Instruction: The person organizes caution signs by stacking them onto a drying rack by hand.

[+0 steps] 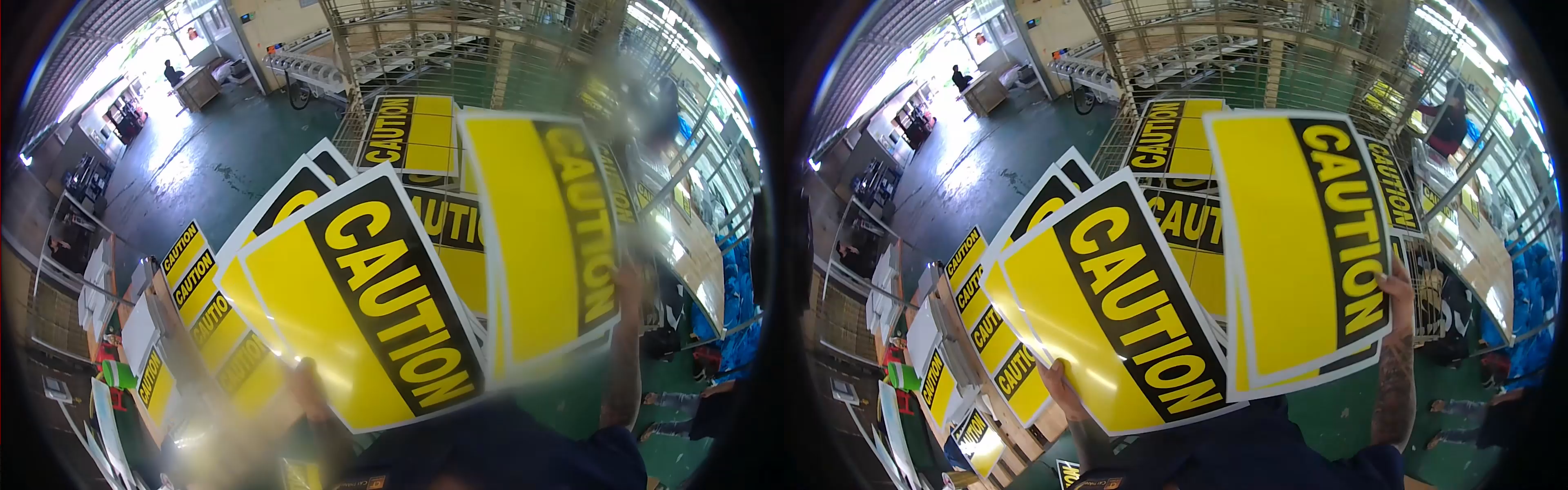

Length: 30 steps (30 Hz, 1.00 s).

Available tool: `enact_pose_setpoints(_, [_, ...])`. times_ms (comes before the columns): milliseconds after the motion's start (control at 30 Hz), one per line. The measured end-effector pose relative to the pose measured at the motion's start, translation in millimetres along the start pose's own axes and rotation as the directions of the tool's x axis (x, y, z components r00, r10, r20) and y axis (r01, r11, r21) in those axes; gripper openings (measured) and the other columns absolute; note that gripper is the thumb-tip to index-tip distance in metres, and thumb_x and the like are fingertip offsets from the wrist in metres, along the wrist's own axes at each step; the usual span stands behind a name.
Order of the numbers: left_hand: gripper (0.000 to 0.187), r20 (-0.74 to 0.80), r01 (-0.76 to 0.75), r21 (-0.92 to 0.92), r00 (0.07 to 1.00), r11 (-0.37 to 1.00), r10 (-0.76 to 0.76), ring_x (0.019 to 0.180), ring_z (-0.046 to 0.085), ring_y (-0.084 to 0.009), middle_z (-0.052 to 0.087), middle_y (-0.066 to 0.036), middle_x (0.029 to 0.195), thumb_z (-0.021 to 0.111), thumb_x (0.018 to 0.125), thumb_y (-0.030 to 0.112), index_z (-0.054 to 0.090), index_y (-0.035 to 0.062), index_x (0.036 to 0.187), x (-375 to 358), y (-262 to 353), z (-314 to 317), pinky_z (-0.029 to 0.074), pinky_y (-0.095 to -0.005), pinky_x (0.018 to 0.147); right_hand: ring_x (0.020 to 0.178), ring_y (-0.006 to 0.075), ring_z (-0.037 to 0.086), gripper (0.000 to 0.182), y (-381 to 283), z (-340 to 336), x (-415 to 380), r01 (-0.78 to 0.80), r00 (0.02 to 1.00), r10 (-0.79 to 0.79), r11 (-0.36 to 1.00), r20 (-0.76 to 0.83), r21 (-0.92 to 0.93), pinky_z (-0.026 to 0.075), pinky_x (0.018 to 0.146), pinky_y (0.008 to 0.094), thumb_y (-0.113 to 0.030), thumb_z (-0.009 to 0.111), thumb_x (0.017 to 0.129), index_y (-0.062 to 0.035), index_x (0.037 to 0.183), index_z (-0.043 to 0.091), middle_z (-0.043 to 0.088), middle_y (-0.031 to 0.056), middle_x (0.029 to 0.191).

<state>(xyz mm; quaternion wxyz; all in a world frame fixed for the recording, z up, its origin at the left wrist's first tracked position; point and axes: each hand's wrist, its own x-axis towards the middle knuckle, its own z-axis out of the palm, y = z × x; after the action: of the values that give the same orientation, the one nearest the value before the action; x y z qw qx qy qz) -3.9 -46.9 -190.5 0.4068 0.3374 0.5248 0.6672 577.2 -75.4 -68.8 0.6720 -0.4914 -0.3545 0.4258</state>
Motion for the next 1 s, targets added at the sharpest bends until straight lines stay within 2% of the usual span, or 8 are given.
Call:
enact_pose_setpoints(133, [0.071,-0.036,-0.053,0.008,0.998,0.999,0.053,0.107,0.069,-0.0302,0.063,-0.021,0.129,0.06,0.091,0.017,0.035,-0.0022,0.154,-2.0,-14.8,-15.6,0.061,-0.0406,0.088,0.108,0.0276,0.075,0.064,-10.0,-55.5,30.4,0.178,0.981,-0.177,0.984,-0.079,0.006,0.062,0.092,0.0371,-0.006,0.065,0.091,0.0062,0.151,0.047,0.07,0.0203,0.131])
enact_pose_setpoints(267, [0.069,-0.055,-0.054,-0.157,0.997,0.986,0.046,0.106,0.07,-0.0308,0.063,-0.022,0.129,0.059,0.092,0.018,0.035,-0.0026,0.154,-10.0,-3.0,-4.2,0.061,-0.0416,0.087,0.113,0.0283,0.073,0.066,-60.1,-7.9,22.2,0.109,0.994,-0.112,0.981,0.005,0.163,0.061,0.097,0.0383,-0.001,0.059,0.09,0.0039,0.154,0.045,0.07,0.019,0.133])
enact_pose_setpoints(400, [0.067,-0.017,-0.062,-0.087,0.998,0.994,0.06,0.105,0.07,-0.0314,0.064,-0.023,0.128,0.058,0.094,0.018,0.036,-0.0035,0.153,-12.9,-7.0,-2.1,0.061,-0.0427,0.087,0.118,0.0237,0.068,0.069,-29.2,-24.3,23.1,0.128,0.991,-0.13,0.955,0.012,-0.269,0.054,0.102,0.0355,-0.001,0.064,0.084,0.001,0.152,0.052,0.069,0.013,0.132])
enact_pose_setpoints(500, [0.066,0.012,-0.089,0.043,0.996,0.995,0.089,0.104,0.071,-0.0315,0.064,-0.022,0.127,0.058,0.095,0.019,0.036,-0.0036,0.153,-12.6,-22.3,-5.8,0.061,-0.043,0.086,0.118,0.02,0.065,0.07,-9.8,30.0,4.4,0.013,0.99,0.039,0.934,0.138,-0.358,0.051,0.102,0.0328,-0.003,0.067,0.084,-0.001,0.153,0.053,0.068,0.0092,0.132])
enact_pose_setpoints(700, [0.071,0.189,0.032,-0.374,0.981,0.927,0.042,0.108,0.069,-0.0322,0.062,-0.023,0.13,0.057,0.095,0.019,0.031,-0.0008,0.158,-24.0,-9.2,33.6,0.06,-0.0427,0.09,0.109,0.0139,0.056,0.064,3.2,135.6,-33.4,-0.227,0.881,0.317,0.935,0.351,-0.274,0.046,0.098,0.0291,-0.016,0.065,0.1,-0.0017,0.159,0.044,0.063,0.0056,0.124])
enact_pose_setpoints(767, [0.074,0.163,0.029,-0.384,0.986,0.923,0.037,0.112,0.067,-0.032,0.06,-0.023,0.133,0.056,0.095,0.019,0.028,0.0002,0.161,-32.0,-8.0,44.6,0.058,-0.0423,0.093,0.118,0.0165,0.057,0.063,15.7,150.4,-33.4,-0.162,0.809,0.321,0.927,0.492,-0.338,0.046,0.103,0.0316,-0.024,0.064,0.104,0.0016,0.157,0.042,0.062,0.0095,0.131])
enact_pose_setpoints(867, [0.077,0.176,0.06,-0.292,0.984,0.954,-0.009,0.117,0.065,-0.0311,0.057,-0.022,0.138,0.056,0.095,0.019,0.024,0.0005,0.163,-35.7,-14.1,34.0,0.057,-0.0416,0.096,0.128,0.0208,0.056,0.067,21.7,178.1,-43.1,-0.132,0.797,0.14,0.99,0.587,-0.057,0.046,0.109,0.036,-0.034,0.065,0.105,0.0047,0.154,0.042,0.059,0.0153,0.139])
enact_pose_setpoints(1000, [0.08,0.202,0.069,-0.227,0.979,0.971,-0.022,0.116,0.065,-0.0303,0.057,-0.022,0.139,0.06,0.093,0.019,0.025,0.0,0.163,-39.2,-7.9,36.6,0.057,-0.0408,0.094,0.13,0.0227,0.06,0.073,22.3,181.1,-17.8,0.258,0.706,0.085,0.893,0.703,-0.368,0.049,0.108,0.0394,-0.034,0.079,0.096,0.0052,0.148,0.045,0.059,0.0219,0.141])
